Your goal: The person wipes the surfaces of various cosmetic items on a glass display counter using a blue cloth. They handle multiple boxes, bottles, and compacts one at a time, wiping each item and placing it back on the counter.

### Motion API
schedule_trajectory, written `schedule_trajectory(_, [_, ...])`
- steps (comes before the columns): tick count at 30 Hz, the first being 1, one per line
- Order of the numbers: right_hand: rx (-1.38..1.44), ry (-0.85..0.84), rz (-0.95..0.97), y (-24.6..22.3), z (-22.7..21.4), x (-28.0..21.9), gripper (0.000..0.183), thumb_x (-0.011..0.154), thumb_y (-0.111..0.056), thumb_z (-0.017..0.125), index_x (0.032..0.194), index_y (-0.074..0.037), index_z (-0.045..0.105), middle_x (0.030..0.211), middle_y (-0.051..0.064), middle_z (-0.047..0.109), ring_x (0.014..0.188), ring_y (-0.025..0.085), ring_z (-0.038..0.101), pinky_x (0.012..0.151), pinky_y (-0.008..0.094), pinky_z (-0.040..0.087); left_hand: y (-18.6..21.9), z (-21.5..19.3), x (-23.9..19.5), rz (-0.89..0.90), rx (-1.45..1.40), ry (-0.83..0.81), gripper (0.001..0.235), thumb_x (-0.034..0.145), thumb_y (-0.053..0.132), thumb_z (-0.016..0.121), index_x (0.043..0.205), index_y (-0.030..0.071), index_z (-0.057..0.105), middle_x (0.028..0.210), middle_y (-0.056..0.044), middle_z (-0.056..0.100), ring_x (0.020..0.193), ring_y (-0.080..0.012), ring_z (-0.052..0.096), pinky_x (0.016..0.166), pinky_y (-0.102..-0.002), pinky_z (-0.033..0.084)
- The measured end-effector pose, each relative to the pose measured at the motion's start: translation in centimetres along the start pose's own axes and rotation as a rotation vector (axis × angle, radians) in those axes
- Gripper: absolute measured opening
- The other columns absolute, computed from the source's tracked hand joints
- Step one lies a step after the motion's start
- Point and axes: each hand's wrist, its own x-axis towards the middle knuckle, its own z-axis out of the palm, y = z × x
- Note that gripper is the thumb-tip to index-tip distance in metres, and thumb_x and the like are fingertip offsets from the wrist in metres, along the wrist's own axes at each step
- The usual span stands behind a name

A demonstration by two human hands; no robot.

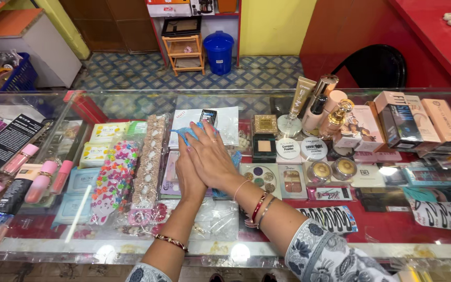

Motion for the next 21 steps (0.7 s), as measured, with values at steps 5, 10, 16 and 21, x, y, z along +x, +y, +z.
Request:
schedule_trajectory(5, [-0.084,0.0,0.019,2.6,0.9,2.8,0.05,0.104,-0.03,0.041,0.149,-0.008,0.048,0.165,0.012,0.029,0.156,0.036,0.012,0.123,0.057,0.015,1.7,-0.7,-0.4,-0.011,0.116,-0.027,0.096,0.076,0.002,0.075,0.158,-0.001,0.025,0.105,-0.029,0.072,0.097,-0.042,0.071,0.085,-0.048,0.052])
schedule_trajectory(10, [-0.166,0.124,0.047,4.5,1.3,6.4,0.051,0.102,-0.03,0.049,0.148,-0.007,0.049,0.158,0.016,0.039,0.15,0.039,0.027,0.118,0.052,0.03,1.0,-0.4,-0.2,0.164,0.114,0.057,0.092,0.073,0.005,0.081,0.151,-0.005,0.034,0.123,-0.027,0.068,0.106,-0.0441,0.067,0.089,-0.047,0.051])
schedule_trajectory(16, [-0.153,0.03,0.294,3.6,0.5,7.9,0.044,0.101,-0.029,0.05,0.141,-0.011,0.056,0.135,0.016,0.054,0.127,0.036,0.05,0.101,0.051,0.045,1.9,-0.5,-0.2,0.075,0.145,0.051,0.071,0.078,0.006,0.081,0.142,0.003,0.052,0.113,-0.026,0.07,0.103,-0.043,0.068,0.088,-0.048,0.05])
schedule_trajectory(21, [-0.196,0.141,0.226,4.8,1.1,8.8,0.042,0.099,-0.03,0.052,0.128,-0.001,0.063,0.125,0.023,0.059,0.119,0.04,0.055,0.099,0.047,0.048,2.7,-0.8,-0.4,-0.021,0.081,0.017,0.065,0.081,0.005,0.076,0.142,0.006,0.054,0.11,-0.024,0.071,0.096,-0.0385,0.07,0.085,-0.045,0.052])
